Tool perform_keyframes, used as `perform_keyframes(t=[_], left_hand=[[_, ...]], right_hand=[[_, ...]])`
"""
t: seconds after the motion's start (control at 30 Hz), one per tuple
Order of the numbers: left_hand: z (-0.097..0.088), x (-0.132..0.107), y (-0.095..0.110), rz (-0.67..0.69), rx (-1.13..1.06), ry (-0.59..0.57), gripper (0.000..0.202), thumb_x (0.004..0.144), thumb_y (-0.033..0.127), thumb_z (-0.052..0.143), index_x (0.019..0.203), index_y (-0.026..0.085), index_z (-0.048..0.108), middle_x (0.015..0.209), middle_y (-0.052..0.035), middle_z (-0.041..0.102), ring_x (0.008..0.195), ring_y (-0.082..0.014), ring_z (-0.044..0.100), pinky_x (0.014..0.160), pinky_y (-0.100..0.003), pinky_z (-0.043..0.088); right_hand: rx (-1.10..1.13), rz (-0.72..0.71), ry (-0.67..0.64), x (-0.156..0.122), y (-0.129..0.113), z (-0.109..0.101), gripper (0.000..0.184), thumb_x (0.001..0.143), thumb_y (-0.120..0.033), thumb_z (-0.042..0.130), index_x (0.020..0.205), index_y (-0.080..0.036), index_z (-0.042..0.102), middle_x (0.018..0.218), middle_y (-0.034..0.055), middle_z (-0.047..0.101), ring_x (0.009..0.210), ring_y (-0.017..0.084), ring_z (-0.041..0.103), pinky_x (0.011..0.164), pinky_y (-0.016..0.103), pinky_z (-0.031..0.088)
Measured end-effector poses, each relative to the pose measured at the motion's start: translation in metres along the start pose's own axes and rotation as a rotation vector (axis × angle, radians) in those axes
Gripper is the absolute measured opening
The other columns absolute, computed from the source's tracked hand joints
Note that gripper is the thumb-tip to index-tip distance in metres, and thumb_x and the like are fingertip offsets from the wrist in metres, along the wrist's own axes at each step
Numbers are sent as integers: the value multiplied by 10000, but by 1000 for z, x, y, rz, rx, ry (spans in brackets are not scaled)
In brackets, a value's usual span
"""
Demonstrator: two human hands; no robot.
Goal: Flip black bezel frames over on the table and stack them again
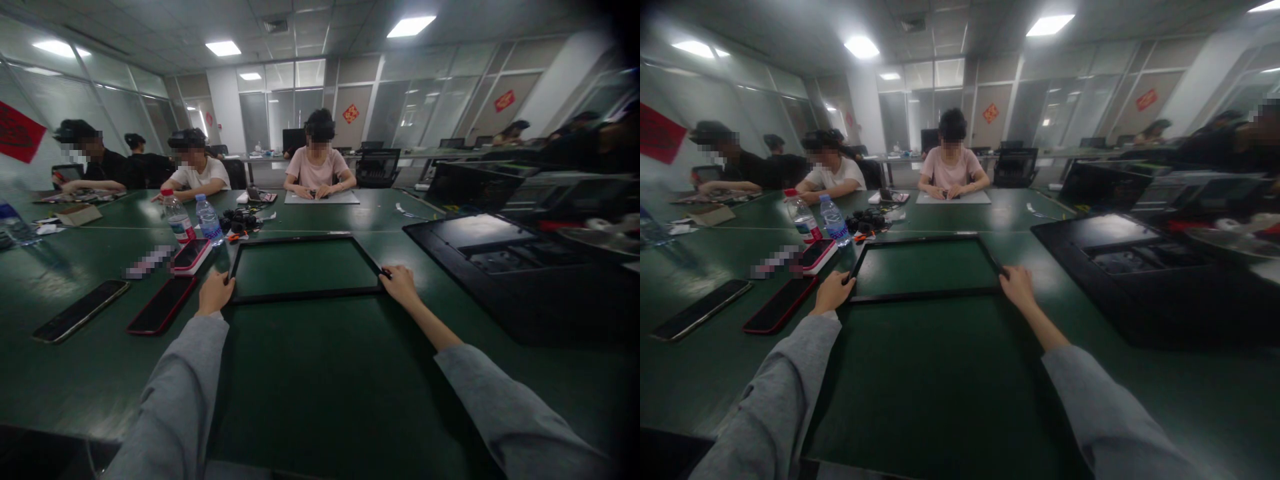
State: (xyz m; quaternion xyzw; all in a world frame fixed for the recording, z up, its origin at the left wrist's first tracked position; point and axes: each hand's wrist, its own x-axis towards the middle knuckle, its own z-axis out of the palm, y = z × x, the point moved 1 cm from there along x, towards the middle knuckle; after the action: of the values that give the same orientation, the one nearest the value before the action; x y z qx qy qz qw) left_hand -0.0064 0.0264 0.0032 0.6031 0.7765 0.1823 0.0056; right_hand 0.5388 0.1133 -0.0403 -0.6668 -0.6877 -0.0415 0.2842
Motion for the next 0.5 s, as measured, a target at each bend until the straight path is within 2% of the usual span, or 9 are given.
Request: perform_keyframes(t=[0.5], left_hand=[[-2, -1, 0, -9, -32, -3, 428, 944, 460, 469, 1201, 231, 724, 1187, -140, 657, 1041, -293, 646, 816, -357, 500]], right_hand=[[-5, 8, -10, -1, -1, 0, 374, 877, -270, 530, 1165, -105, 703, 1069, 175, 675, 1074, 305, 590, 1022, 449, 423]])
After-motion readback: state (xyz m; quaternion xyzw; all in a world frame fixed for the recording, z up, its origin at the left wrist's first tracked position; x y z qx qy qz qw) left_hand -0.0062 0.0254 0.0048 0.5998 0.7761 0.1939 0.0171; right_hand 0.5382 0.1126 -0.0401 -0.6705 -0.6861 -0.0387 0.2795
